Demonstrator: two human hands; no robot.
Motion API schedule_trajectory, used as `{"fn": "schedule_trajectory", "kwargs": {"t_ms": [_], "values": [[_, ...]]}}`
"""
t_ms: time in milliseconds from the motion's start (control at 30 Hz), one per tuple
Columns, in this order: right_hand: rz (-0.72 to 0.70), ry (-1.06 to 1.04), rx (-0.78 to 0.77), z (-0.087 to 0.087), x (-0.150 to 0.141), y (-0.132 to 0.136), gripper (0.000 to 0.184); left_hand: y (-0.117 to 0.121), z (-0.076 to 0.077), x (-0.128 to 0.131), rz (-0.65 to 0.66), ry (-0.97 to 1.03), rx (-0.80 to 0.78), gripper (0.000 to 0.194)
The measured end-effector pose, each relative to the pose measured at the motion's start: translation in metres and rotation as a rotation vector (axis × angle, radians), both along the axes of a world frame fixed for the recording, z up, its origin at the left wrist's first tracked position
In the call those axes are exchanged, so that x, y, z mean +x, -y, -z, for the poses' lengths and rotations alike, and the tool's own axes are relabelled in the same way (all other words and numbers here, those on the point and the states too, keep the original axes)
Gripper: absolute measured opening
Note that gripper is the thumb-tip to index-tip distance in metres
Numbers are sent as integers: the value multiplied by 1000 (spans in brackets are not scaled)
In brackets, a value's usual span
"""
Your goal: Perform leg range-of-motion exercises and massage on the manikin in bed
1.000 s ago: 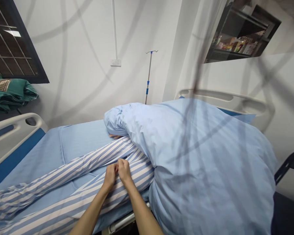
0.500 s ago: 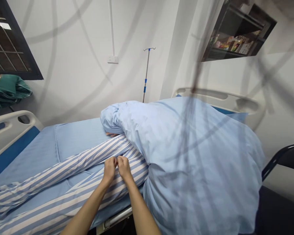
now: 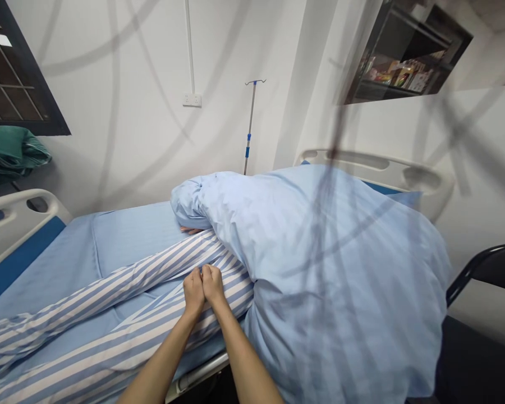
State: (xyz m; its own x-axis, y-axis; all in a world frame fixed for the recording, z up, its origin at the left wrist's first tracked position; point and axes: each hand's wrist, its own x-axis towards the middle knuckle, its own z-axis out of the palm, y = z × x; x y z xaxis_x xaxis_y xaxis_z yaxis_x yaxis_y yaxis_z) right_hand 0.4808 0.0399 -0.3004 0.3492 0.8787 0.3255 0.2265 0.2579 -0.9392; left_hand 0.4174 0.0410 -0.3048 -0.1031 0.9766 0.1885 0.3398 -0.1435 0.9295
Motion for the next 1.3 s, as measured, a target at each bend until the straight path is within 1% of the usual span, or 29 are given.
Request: {"fn": "schedule_trajectory", "kwargs": {"t_ms": [133, 200, 267, 367, 467, 567, 700, 767, 833, 900, 967, 1067, 1133, 1200, 1233, 1300], "values": [[-12, 231, 35, -22, 7, 5, 31, 1, -4, 2, 89, -70, 13, 41], [-26, 276, 62, -26, 10, 7, 32, 2, -3, 3, 112, -105, 5, 41], [-27, 279, 56, -22, 14, 8, 33, 4, -3, 4, 109, -117, 1, 43], [-10, 264, 20, -6, 17, 8, 32, 5, -2, 5, 97, -92, 28, 46], [6, 243, 26, 5, 19, 8, 31, 4, -3, 7, 130, -46, 35, 46], [33, 170, 46, 7, 22, 8, 30, 2, -7, 14, 165, 36, 10, 45], [97, -57, 51, 5, 31, 7, 30, 0, -22, 30, 198, 192, 14, 45], [97, -121, 54, 5, 34, 5, 30, 0, -29, 38, 194, 274, 28, 44], [93, -143, 50, 6, 35, 4, 29, -1, -29, 42, 157, 300, 33, 43], [92, -151, 37, 7, 35, 3, 29, -1, -24, 42, 106, 227, 35, 43], [86, -139, 25, 7, 33, 3, 30, -1, -15, 40, 73, 103, 41, 44], [83, -54, 14, 1, 35, 4, 29, 0, -5, 37, 68, -24, 46, 44], [67, 80, 13, -8, 39, 6, 30, 0, -3, 38, 81, -55, 51, 44], [48, 229, 28, -18, 45, 8, 30, 1, -3, 39, 123, -89, 57, 43], [45, 280, 41, -21, 48, 8, 30, 1, -3, 39, 138, -109, 57, 43], [53, 307, 59, -23, 53, 8, 30, 2, -4, 40, 143, -142, 46, 43]]}}
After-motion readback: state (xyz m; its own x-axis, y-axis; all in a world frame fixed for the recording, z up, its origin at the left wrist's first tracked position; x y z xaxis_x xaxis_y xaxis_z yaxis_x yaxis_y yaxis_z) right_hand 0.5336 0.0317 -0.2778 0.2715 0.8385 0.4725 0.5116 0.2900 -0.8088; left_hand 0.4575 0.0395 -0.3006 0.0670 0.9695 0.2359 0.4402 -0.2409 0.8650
